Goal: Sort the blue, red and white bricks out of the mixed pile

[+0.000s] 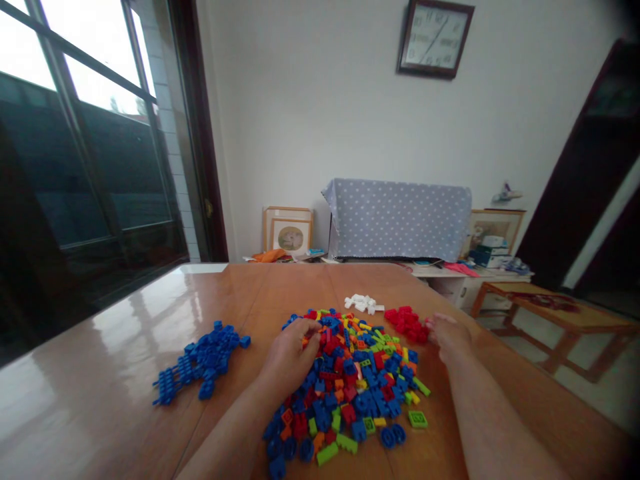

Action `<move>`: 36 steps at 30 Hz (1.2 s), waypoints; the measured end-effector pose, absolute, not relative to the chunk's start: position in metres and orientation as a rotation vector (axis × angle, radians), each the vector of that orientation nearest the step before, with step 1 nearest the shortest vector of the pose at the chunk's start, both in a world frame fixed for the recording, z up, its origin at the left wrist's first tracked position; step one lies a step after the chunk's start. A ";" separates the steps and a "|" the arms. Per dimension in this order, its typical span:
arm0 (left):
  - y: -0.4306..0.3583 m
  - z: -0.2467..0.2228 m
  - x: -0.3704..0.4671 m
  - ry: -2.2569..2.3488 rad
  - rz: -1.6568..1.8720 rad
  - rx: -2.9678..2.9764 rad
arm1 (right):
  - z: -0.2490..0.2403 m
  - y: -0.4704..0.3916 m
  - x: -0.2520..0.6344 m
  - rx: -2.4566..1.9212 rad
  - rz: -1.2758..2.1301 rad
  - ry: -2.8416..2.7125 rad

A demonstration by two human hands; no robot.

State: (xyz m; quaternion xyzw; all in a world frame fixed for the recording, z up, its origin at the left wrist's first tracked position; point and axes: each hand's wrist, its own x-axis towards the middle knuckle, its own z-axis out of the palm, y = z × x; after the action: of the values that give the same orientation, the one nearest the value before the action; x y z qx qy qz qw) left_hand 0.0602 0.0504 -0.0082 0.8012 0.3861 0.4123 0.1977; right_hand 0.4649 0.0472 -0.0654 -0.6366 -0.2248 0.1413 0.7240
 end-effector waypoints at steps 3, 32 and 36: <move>0.052 -0.011 0.059 1.115 1.122 2.269 | -0.061 0.047 0.461 -1.449 0.312 -0.403; 0.024 0.005 0.070 1.108 0.775 2.525 | -0.007 0.013 0.272 -1.420 0.147 -2.117; 0.021 0.007 0.072 1.091 0.753 2.453 | -0.008 0.014 0.271 -1.431 0.201 -2.083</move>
State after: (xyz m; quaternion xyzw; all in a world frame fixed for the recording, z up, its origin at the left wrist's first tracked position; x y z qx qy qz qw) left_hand 0.0722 0.0211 0.0065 0.8661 0.3851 0.2658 0.1757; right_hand 0.2715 0.0145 -0.0083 -0.5386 -0.7842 0.0757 0.2988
